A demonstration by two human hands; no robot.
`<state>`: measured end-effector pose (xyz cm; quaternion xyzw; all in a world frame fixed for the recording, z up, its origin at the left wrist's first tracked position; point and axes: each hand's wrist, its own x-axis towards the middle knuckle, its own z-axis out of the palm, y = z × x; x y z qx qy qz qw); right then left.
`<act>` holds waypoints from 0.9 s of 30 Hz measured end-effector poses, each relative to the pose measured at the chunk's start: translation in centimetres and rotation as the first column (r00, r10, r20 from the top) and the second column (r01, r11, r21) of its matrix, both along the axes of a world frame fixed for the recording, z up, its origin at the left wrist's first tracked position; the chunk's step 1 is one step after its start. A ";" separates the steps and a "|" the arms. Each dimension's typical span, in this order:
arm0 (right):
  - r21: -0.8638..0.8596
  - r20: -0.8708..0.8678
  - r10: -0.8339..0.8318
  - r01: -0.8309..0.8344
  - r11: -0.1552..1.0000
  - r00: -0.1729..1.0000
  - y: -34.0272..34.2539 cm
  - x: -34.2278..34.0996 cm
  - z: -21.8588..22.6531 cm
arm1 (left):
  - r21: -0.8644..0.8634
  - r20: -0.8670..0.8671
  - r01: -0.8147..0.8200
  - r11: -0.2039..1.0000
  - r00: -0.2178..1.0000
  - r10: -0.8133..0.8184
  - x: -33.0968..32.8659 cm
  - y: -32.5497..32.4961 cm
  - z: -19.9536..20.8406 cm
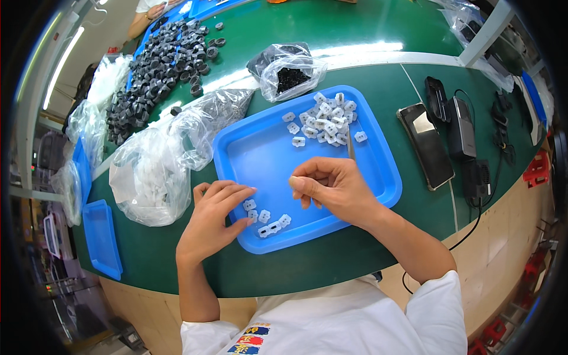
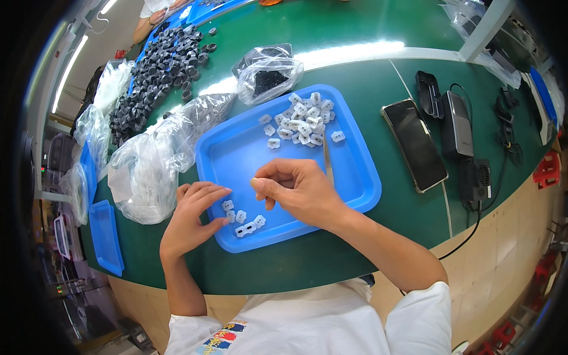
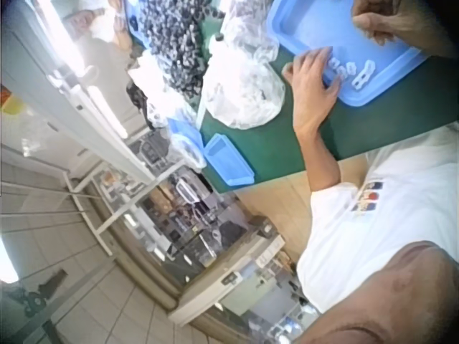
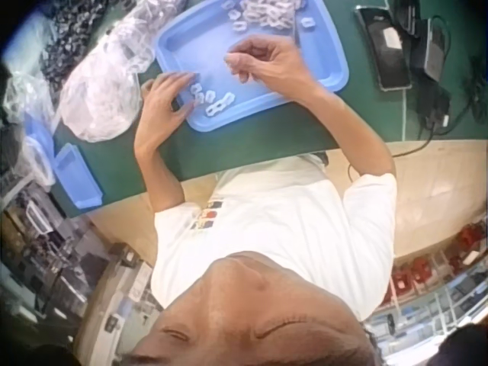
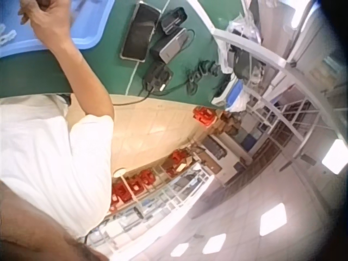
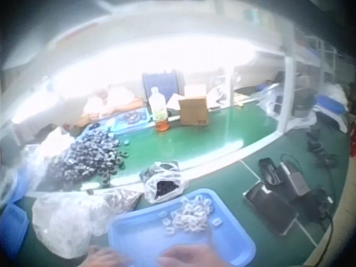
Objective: The person assembles small plastic components on a green workbench tray, using tweezers to manipulate the parts.
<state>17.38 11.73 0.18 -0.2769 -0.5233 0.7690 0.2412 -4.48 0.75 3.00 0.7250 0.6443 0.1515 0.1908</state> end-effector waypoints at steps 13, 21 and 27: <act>0.088 -0.007 0.021 -0.021 0.996 1.000 -0.3 -0.2 -0.6 | 0.043 -0.100 -0.022 0.999 0.995 0.026 1.2 0.0 -0.4; 0.095 -0.001 0.112 -0.112 0.989 0.994 -0.5 0.0 -1.1 | 0.371 0.110 0.024 0.928 0.992 -0.069 1.5 0.5 -2.4; 0.207 -0.007 0.155 -0.150 0.967 0.988 -0.8 -0.2 -0.5 | 0.602 0.151 0.090 0.793 0.963 -0.224 3.2 -0.2 -3.3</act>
